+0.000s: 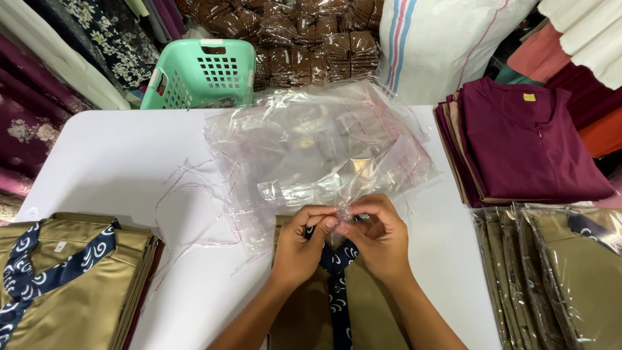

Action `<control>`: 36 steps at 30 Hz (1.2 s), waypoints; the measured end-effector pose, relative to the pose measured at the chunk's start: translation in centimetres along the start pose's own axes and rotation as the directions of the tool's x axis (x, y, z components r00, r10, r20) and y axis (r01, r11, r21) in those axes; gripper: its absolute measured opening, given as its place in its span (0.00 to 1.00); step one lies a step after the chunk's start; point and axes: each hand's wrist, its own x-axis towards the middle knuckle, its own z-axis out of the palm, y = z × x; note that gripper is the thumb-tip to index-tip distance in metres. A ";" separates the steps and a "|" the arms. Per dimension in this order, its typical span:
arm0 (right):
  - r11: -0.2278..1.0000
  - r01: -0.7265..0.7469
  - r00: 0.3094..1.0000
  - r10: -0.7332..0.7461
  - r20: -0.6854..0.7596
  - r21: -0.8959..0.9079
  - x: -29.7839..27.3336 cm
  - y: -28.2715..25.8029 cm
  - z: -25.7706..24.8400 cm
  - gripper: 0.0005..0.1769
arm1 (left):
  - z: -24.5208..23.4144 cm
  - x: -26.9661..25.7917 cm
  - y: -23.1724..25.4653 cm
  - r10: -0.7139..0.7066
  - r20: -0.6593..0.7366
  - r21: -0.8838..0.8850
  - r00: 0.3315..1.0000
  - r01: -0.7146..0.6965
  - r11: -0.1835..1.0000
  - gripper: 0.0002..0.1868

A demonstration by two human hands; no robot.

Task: The person is packing folded shirts into clear plastic bags at a packaging station.

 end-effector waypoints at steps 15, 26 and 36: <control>0.970 0.118 0.993 -0.120 0.002 -0.211 0.5 -1.0 -0.4 0.10 | -0.4 0.3 -0.7 0.065 -0.075 0.011 0.995 -0.064 0.998 0.03; 0.898 -0.198 0.980 0.183 0.075 0.393 -0.4 -1.5 -1.4 0.07 | -1.6 1.3 0.9 0.101 0.126 0.176 0.987 -0.123 0.977 0.18; 0.952 -0.269 0.957 0.282 -0.072 0.149 0.1 -3.5 0.6 0.12 | -2.0 0.7 1.6 0.386 0.049 0.621 0.921 -0.331 0.710 0.05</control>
